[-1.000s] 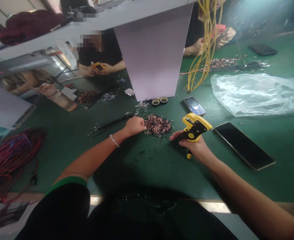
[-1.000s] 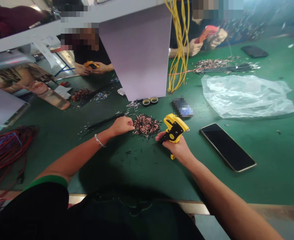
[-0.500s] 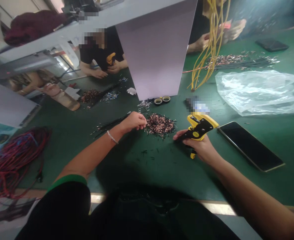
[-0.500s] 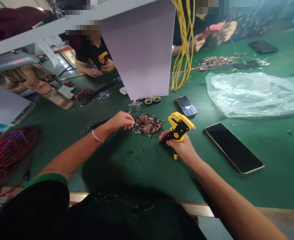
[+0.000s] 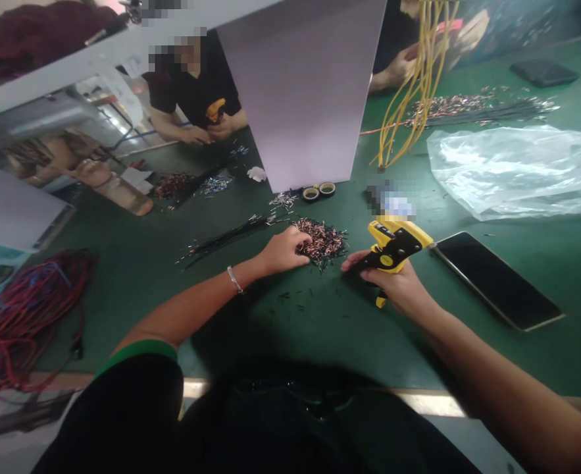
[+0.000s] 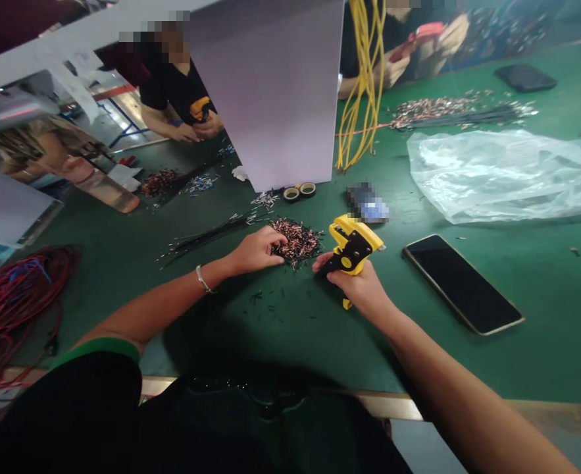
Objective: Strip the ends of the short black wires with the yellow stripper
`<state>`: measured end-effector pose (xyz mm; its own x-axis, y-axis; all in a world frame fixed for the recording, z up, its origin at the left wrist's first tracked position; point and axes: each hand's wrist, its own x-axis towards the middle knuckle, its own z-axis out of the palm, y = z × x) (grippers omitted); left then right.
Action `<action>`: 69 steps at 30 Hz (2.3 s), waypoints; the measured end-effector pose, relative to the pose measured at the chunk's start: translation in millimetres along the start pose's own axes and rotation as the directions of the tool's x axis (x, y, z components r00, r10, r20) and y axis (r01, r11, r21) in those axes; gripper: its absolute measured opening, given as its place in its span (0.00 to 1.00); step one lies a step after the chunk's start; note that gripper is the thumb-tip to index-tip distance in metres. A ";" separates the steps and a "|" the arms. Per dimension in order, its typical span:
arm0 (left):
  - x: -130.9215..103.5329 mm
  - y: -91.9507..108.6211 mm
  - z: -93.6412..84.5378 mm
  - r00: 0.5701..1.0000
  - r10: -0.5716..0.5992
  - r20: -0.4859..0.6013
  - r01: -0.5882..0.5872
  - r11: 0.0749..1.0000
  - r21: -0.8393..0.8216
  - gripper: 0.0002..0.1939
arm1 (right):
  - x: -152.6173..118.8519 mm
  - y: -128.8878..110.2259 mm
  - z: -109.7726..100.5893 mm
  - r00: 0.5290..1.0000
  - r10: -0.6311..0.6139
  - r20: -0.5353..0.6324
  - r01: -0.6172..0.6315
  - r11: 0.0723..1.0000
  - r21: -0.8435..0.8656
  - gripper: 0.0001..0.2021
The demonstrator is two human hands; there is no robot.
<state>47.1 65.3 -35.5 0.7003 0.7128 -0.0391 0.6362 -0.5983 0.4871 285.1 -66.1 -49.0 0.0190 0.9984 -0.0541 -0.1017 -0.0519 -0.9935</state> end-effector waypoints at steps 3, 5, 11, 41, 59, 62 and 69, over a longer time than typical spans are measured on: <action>5.1 -2.0 4.6 0.999 -0.008 -0.052 0.006 0.999 -0.042 0.09 | -0.1 -1.8 0.4 1.000 -0.002 0.005 0.002 1.000 0.003 0.11; 9.6 -6.2 0.7 0.996 -0.023 -0.081 0.015 0.995 -0.099 0.07 | -0.2 -3.3 0.9 1.000 0.003 0.008 -0.003 1.000 0.008 0.11; 16.0 -14.0 -21.5 0.961 -0.275 -0.013 0.226 0.813 -0.536 0.04 | 0.4 -6.2 1.8 1.000 0.014 0.003 -0.014 1.000 0.028 0.10; 36.4 4.2 -39.8 0.966 -0.259 -0.025 0.208 0.826 -0.524 0.07 | 1.1 -5.2 0.6 1.000 0.003 0.004 -0.003 1.000 -0.001 0.11; 22.2 -10.0 -20.6 0.975 -0.223 0.017 0.224 0.974 -0.036 0.06 | 0.6 -2.0 0.5 1.000 -0.023 0.005 0.023 0.999 -0.024 0.09; 19.0 -10.6 -9.5 0.971 -0.236 0.025 0.237 0.971 -0.034 0.02 | 0.7 -2.5 1.1 1.000 -0.020 -0.004 0.020 1.000 -0.017 0.09; 17.6 -11.2 -20.8 0.957 -0.283 0.070 0.291 0.912 -0.288 0.04 | 0.5 -6.1 1.4 1.000 0.001 0.003 -0.001 1.000 -0.002 0.10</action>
<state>45.6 92.2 -23.4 0.5125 0.8255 -0.2363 0.6912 -0.2333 0.6840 284.3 -65.2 -42.9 0.0155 0.9984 -0.0547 -0.0993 -0.0529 -0.9936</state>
